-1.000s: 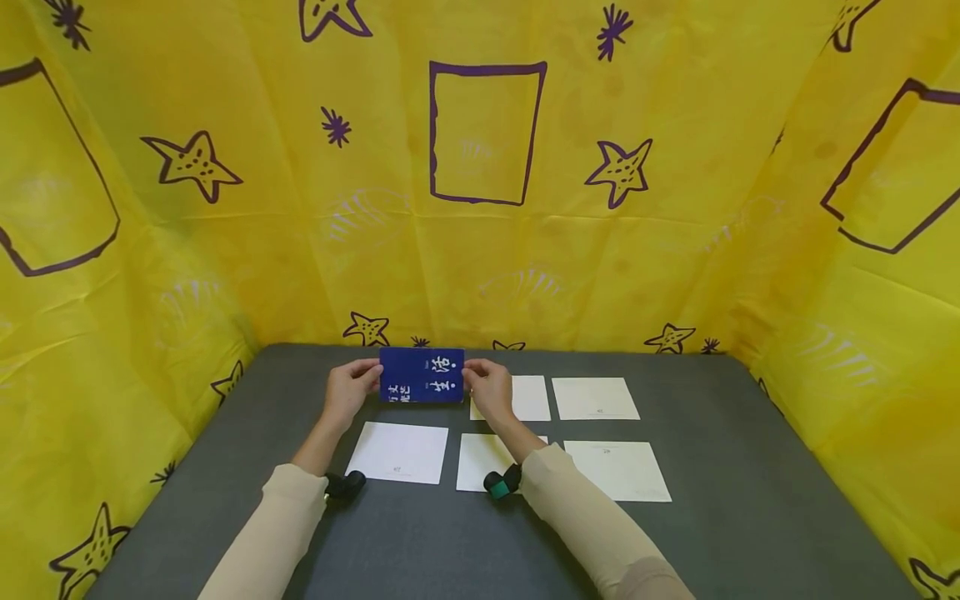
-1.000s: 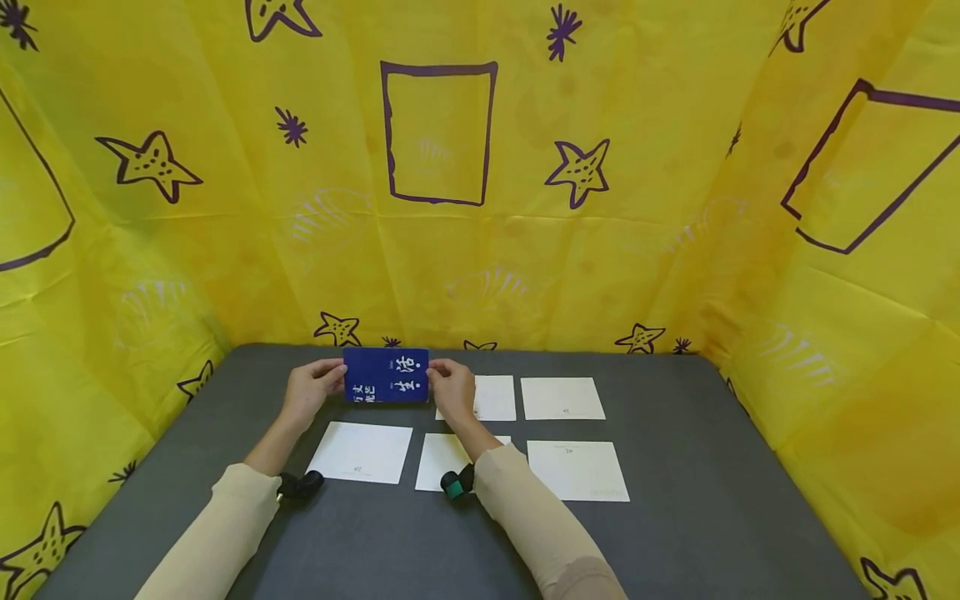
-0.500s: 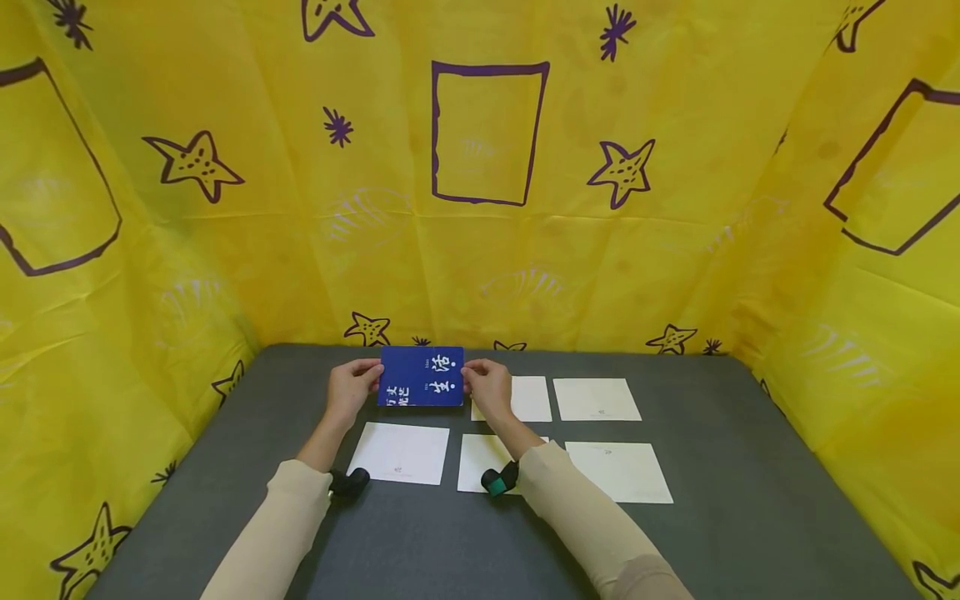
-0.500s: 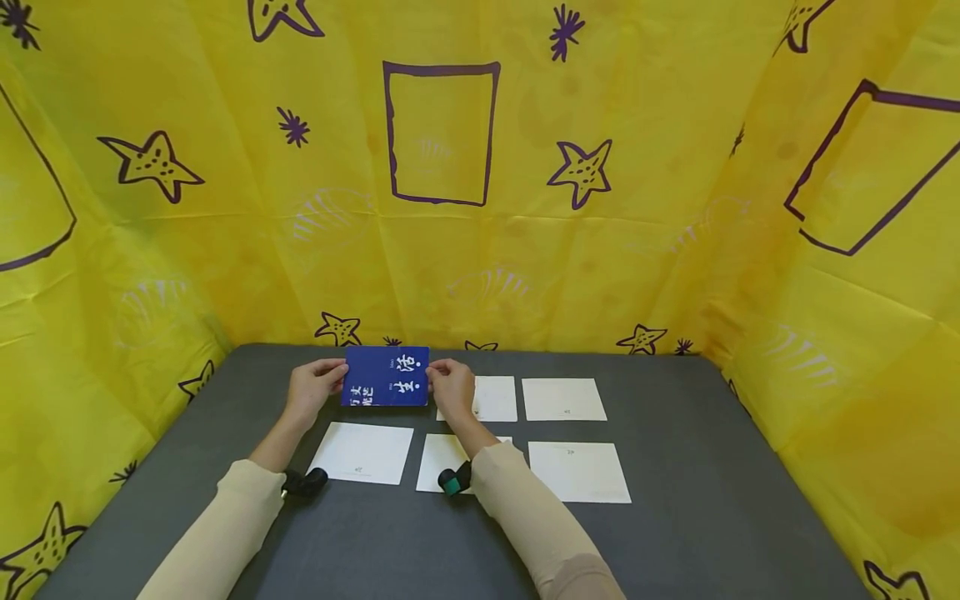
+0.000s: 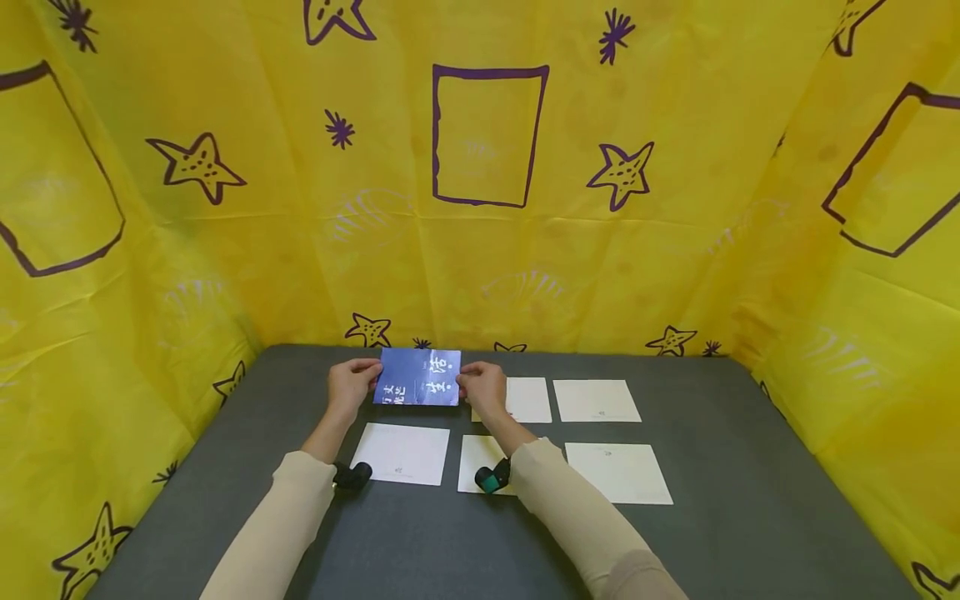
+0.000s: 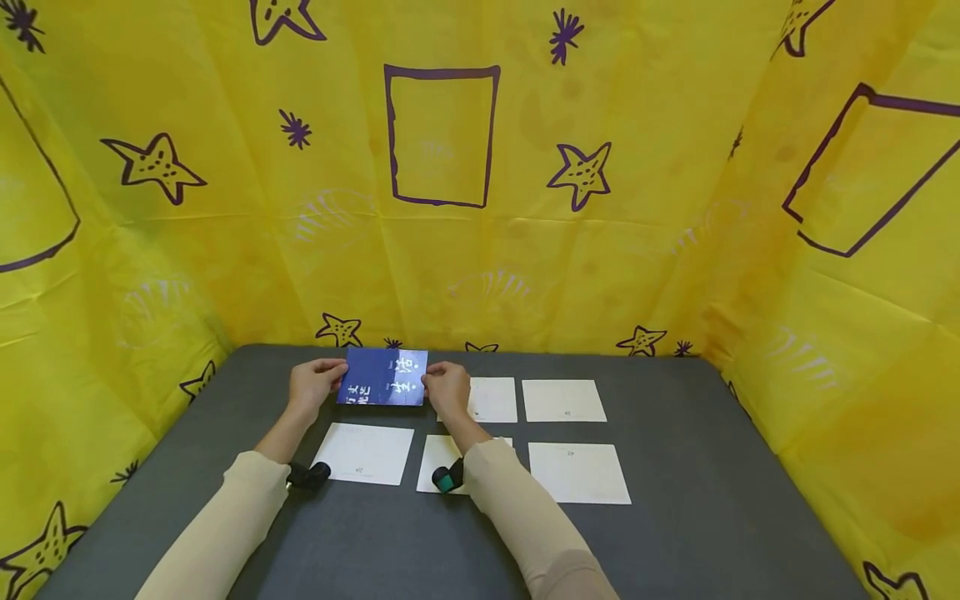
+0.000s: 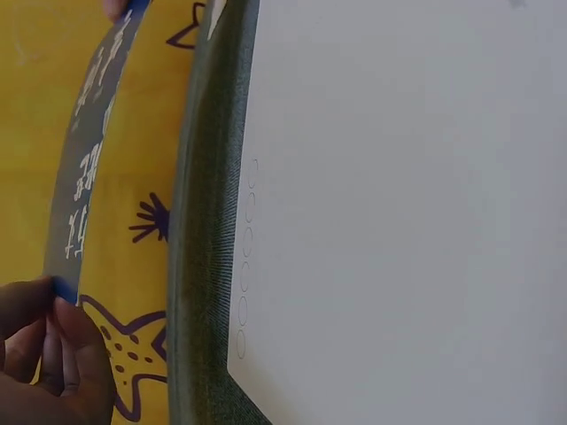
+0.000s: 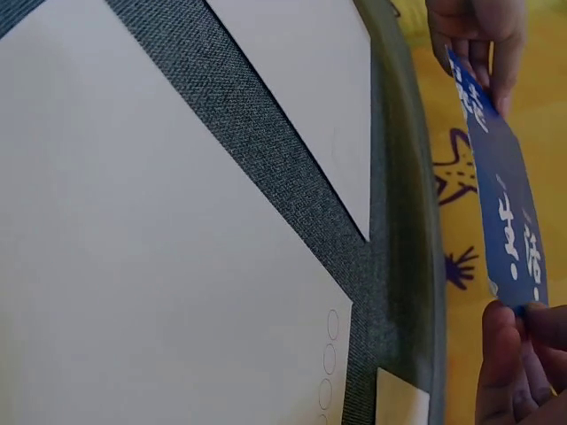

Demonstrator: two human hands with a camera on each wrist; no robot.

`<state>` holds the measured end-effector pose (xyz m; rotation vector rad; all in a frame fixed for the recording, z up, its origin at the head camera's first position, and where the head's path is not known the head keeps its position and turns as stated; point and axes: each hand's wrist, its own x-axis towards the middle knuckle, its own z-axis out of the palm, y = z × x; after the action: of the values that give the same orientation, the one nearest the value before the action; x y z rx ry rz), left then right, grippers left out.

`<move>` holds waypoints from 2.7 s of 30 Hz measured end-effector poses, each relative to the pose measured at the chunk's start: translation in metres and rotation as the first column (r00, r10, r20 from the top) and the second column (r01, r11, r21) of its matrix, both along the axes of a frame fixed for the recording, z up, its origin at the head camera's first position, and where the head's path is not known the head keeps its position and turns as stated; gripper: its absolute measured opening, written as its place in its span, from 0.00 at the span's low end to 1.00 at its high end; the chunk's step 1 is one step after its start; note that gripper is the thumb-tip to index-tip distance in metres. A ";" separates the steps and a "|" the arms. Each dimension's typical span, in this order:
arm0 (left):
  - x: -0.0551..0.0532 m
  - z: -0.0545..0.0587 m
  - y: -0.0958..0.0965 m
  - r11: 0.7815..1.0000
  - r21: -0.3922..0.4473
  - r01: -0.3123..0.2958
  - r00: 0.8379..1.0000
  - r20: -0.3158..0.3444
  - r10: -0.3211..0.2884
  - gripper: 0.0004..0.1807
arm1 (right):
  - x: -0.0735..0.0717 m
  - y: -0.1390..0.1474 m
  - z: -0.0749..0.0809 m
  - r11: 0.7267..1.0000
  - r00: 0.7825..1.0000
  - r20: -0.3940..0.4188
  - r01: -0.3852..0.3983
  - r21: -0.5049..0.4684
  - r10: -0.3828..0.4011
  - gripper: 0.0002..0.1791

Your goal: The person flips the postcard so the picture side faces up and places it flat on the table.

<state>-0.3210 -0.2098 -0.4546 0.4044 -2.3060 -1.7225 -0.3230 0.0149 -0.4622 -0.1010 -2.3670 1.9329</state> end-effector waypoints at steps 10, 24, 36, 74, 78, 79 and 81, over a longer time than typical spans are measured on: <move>-0.004 -0.009 -0.006 0.999 -0.004 0.042 0.996 0.077 -0.042 0.14 | -0.005 -0.004 -0.008 0.998 1.000 0.015 0.020 0.059 -0.021 0.05; -0.004 -0.014 -0.007 0.992 -0.070 0.104 0.985 0.145 -0.093 0.16 | -0.003 -0.005 -0.016 0.984 1.000 0.017 -0.007 0.176 0.004 0.10; -0.006 -0.021 -0.008 0.979 -0.136 0.151 0.972 0.203 -0.122 0.16 | -0.004 -0.007 -0.016 0.960 0.997 0.079 -0.027 0.280 0.005 0.08; 0.001 -0.011 0.002 0.918 -0.345 0.193 0.973 0.188 -0.134 0.13 | -0.008 0.008 -0.002 0.910 0.994 0.091 -0.097 0.404 0.066 0.07; 0.004 -0.008 0.009 0.920 -0.336 0.202 0.973 0.176 -0.149 0.14 | -0.008 0.015 0.006 0.915 0.993 0.070 -0.119 0.386 0.100 0.08; 0.004 -0.007 0.011 0.923 -0.325 0.204 0.972 0.177 -0.153 0.14 | -0.008 0.017 0.007 0.915 0.992 0.061 -0.122 0.384 0.107 0.08; 0.005 -0.005 0.016 0.926 -0.315 0.207 0.972 0.173 -0.159 0.14 | -0.007 0.022 0.010 0.916 0.992 0.050 -0.125 0.380 0.115 0.08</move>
<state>-0.3161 -0.1940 -0.4597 0.2612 -2.7555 -1.3739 -0.3297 0.0367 -0.4524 0.0471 -2.7760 1.4767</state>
